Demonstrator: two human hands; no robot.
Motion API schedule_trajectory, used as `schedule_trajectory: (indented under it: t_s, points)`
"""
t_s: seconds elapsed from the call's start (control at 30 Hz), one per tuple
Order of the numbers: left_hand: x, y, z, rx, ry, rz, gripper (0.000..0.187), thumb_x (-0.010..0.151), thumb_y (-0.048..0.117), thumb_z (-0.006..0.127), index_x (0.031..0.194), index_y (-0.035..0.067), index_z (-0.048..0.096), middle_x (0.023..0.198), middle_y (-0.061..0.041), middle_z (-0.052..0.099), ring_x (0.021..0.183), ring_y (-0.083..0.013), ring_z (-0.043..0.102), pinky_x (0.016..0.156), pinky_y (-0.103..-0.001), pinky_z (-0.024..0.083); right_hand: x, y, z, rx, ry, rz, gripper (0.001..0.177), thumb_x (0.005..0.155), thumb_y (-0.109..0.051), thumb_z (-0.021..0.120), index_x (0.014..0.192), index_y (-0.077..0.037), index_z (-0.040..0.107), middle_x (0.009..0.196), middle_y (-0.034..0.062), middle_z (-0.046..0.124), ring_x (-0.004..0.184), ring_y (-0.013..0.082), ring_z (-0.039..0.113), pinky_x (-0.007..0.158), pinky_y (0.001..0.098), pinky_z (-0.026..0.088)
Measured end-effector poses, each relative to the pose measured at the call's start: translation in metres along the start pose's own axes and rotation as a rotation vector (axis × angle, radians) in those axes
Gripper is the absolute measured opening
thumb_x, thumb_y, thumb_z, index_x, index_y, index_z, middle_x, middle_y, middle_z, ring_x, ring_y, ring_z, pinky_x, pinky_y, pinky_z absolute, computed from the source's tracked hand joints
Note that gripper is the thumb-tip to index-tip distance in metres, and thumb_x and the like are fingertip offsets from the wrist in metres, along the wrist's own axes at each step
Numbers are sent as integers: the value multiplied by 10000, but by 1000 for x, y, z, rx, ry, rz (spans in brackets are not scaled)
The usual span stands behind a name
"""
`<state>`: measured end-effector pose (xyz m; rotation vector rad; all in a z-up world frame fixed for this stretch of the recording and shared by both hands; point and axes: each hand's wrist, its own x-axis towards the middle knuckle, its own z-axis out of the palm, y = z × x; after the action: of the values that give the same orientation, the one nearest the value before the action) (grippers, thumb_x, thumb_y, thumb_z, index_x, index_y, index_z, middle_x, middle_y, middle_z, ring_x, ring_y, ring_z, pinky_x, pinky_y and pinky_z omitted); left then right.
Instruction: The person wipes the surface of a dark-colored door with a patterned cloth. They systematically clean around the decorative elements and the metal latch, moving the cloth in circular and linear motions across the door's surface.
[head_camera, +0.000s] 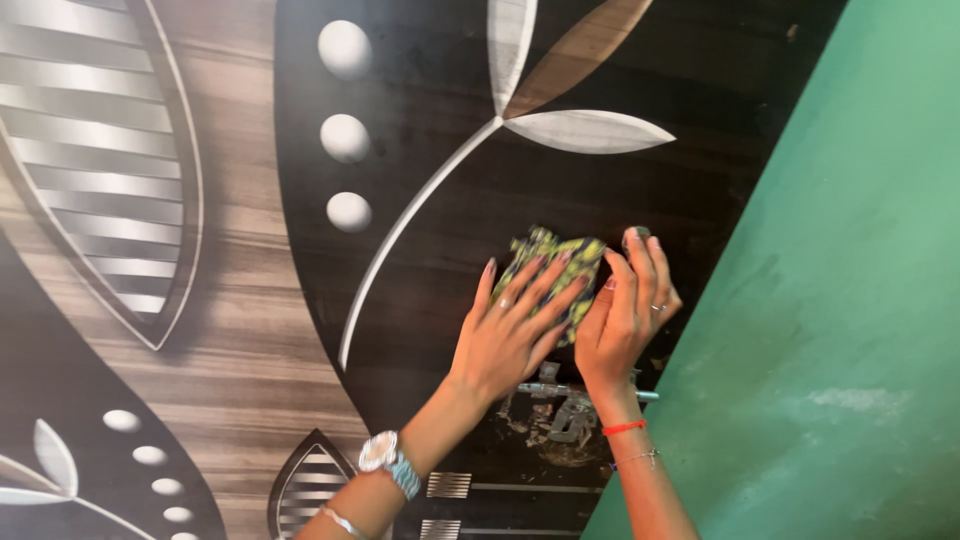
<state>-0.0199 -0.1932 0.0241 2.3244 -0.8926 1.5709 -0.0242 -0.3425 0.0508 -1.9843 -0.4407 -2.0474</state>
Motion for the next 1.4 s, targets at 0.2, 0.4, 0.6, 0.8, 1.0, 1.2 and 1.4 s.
schedule_trajectory:
  t_s: [0.2, 0.4, 0.6, 0.8, 1.0, 1.2, 1.4]
  points:
    - [60, -11, -27, 64, 151, -121, 611, 1040, 423, 540, 1609, 319, 343, 1687, 27, 307, 1559, -185, 319, 1286, -583, 104, -12, -1, 2, -98, -1, -204, 345, 1013, -46, 535, 1320, 15, 679, 1486, 161, 586, 1439, 309, 467, 1103, 429, 307]
    - [-1, -13, -23, 85, -4, -252, 636, 1008, 488, 494, 1600, 315, 338, 1676, -15, 291, 1527, -221, 296, 1245, -619, 44, -11, -1, 0, -88, -97, -513, 338, 1000, -48, 592, 1323, -46, 688, 1458, 57, 612, 1402, 223, 518, 1123, 392, 429]
    - [-75, -27, -23, 137, -31, -443, 665, 986, 577, 445, 1579, 291, 347, 1655, -76, 284, 1510, -315, 269, 1175, -679, 0, 0, -14, -8, -103, -202, -477, 388, 924, -99, 617, 1295, -28, 703, 1427, 87, 636, 1336, 224, 582, 1056, 402, 448]
    - [11, -53, -49, 77, 78, -404, 725, 1001, 605, 466, 1612, 244, 320, 1691, -106, 244, 1554, -333, 230, 1201, -675, -3, 8, -19, -12, 0, -258, -406, 379, 927, -102, 607, 1289, -25, 688, 1419, 90, 643, 1323, 237, 594, 1042, 424, 425]
    - [14, -47, -48, 41, 106, -430, 742, 1000, 605, 467, 1624, 241, 297, 1704, -108, 223, 1573, -340, 192, 1211, -669, -34, 7, -37, 1, -42, -319, -231, 518, 1059, -311, 520, 1524, -83, 527, 1635, 136, 396, 1523, 339, 315, 1195, 502, 225]
    - [-84, -49, -36, 158, -29, -516, 745, 994, 621, 416, 1618, 236, 278, 1686, -150, 193, 1544, -374, 180, 1170, -669, -67, 1, -50, 11, 76, -459, -74, 695, 1072, -513, 335, 1628, -97, 306, 1717, 162, 192, 1589, 409, 89, 1239, 601, 29]
    - [-39, -84, -63, 166, 47, -503, 782, 1000, 612, 419, 1630, 181, 253, 1690, -172, 166, 1545, -392, 172, 1171, -692, -63, -24, -65, 31, -42, -411, -36, 803, 1061, -570, 347, 1622, -2, 262, 1702, 235, 140, 1567, 471, 45, 1229, 638, 5]
